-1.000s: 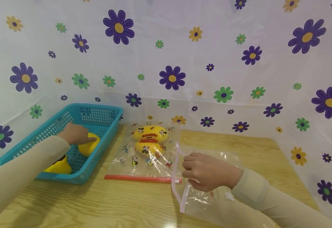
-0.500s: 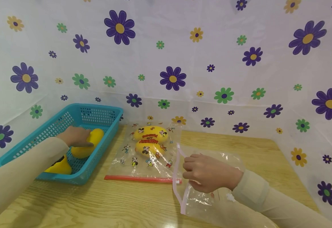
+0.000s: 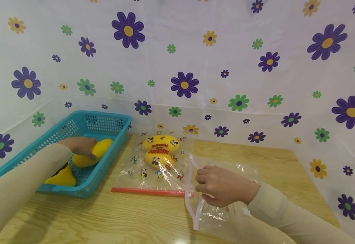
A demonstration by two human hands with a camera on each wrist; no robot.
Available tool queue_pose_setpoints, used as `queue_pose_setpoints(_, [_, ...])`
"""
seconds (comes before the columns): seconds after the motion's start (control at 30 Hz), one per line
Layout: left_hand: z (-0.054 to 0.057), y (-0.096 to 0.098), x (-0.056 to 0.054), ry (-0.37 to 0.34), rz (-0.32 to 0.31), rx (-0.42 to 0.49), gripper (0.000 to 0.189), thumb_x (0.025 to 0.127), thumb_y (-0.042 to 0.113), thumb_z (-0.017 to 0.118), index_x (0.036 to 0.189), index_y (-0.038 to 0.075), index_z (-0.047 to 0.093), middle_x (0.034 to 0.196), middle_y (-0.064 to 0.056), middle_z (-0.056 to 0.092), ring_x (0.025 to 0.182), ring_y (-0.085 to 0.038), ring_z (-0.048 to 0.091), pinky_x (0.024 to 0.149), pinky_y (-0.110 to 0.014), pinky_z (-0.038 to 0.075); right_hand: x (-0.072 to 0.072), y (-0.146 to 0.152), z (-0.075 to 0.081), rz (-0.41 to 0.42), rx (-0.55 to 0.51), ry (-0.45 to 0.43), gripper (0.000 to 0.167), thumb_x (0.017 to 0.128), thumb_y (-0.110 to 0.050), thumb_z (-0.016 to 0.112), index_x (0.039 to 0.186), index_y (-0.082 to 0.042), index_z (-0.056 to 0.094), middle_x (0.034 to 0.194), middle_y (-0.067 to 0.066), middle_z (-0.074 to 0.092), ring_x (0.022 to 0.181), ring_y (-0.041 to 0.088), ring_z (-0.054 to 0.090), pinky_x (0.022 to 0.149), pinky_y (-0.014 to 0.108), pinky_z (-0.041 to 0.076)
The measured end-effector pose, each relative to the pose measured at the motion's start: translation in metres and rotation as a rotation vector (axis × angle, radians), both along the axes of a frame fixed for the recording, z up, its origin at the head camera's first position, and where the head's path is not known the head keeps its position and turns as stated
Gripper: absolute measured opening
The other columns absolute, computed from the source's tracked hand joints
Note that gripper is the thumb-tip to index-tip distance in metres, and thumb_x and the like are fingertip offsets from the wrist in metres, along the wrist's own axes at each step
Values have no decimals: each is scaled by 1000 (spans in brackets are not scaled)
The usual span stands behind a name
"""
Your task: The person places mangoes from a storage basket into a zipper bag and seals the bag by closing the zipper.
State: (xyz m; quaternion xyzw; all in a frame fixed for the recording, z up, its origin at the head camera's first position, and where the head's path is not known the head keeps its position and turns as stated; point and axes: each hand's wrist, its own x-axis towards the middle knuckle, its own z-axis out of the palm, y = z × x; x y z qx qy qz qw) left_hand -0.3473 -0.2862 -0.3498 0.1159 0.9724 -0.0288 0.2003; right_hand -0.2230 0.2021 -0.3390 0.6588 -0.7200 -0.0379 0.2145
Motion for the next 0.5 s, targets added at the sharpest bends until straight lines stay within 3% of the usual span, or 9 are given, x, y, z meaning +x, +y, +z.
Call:
queue_pose_setpoints(0.1, [-1,1,1,-10,16,1,81,77,44,69,133,-6,38,110,-21,58,92,-31,54,82,-52,46,0,0,-1,4,0,4,25,67,-18,74,68,-19,50,70,-8,41,67,7,37,69,23,40])
queue_pose_setpoints(0.27, [-5,1,3,-11,59,18,93,76,45,70,142,-4,27,122,-28,53,98,-35,54,84,-56,45,0,-1,0,2,-3,12,25,66,-18,75,68,-19,50,70,-8,41,67,8,37,69,24,40])
queue_pose_setpoints(0.5, [-13,-2,2,-20,90,35,103,75,48,71,145,-4,17,123,-30,51,96,-35,53,84,-55,44,0,-2,0,8,1,19,23,68,-18,73,68,-19,50,71,-8,42,68,8,38,68,23,40])
